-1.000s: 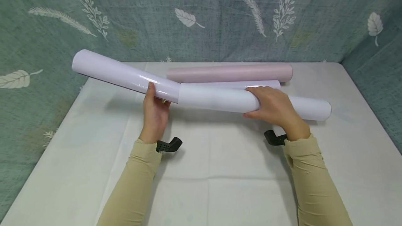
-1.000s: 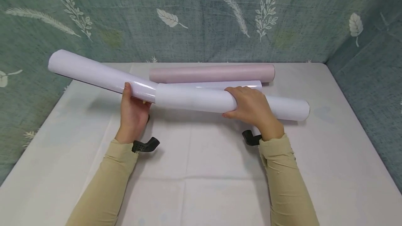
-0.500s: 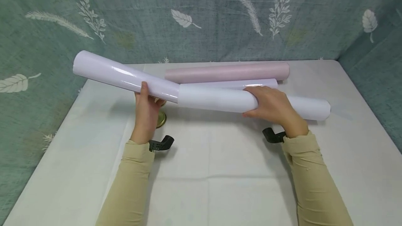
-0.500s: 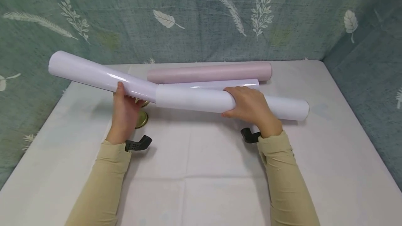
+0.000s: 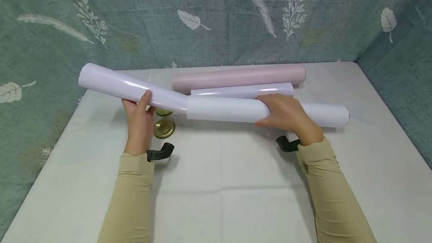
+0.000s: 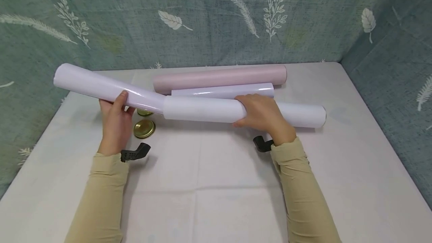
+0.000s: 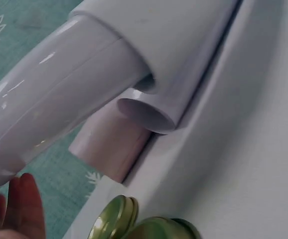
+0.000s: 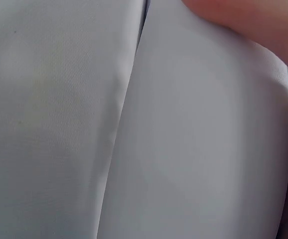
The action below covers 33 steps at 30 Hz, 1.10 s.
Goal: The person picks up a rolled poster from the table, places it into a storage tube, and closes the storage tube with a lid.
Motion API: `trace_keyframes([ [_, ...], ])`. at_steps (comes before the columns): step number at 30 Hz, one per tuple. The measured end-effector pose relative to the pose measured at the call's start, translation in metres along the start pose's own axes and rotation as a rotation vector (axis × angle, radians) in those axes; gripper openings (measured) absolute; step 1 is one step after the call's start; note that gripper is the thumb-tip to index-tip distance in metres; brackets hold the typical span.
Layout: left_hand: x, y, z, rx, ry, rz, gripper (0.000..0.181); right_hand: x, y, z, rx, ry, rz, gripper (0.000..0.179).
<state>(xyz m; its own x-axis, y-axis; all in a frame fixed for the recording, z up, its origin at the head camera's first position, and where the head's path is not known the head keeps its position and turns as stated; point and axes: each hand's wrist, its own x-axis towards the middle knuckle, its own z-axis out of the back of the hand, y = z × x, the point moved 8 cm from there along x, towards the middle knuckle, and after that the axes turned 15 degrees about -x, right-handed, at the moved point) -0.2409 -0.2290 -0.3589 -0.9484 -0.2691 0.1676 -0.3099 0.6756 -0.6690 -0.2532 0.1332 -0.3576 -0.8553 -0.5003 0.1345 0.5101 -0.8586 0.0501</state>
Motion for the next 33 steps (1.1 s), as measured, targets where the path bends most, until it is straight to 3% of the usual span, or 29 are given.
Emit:
trace_keyframes([
  [6,0.003,-0.006,0.011,-0.138,-0.001,0.096,0.046,0.001,0.001,-0.001,-0.002,0.026,-0.005,0.068],
  [12,0.004,-0.016,0.031,-0.26,-0.143,0.112,0.05,0.001,0.003,-0.001,0.004,0.036,0.0,0.071],
  [17,0.003,-0.02,0.041,-0.328,-0.214,0.077,0.046,0.001,0.003,-0.004,0.008,0.048,0.001,0.071],
  [22,0.004,-0.027,0.043,-0.321,-0.172,-0.011,0.042,0.001,0.006,-0.005,-0.005,0.047,0.025,0.066],
  [26,0.004,-0.033,0.044,-0.286,-0.145,-0.046,0.054,0.001,0.008,-0.005,-0.016,0.044,0.035,0.061],
  [33,0.006,-0.046,0.057,-0.384,-0.209,-0.08,0.059,0.002,0.01,-0.009,-0.038,0.067,0.033,0.07],
])
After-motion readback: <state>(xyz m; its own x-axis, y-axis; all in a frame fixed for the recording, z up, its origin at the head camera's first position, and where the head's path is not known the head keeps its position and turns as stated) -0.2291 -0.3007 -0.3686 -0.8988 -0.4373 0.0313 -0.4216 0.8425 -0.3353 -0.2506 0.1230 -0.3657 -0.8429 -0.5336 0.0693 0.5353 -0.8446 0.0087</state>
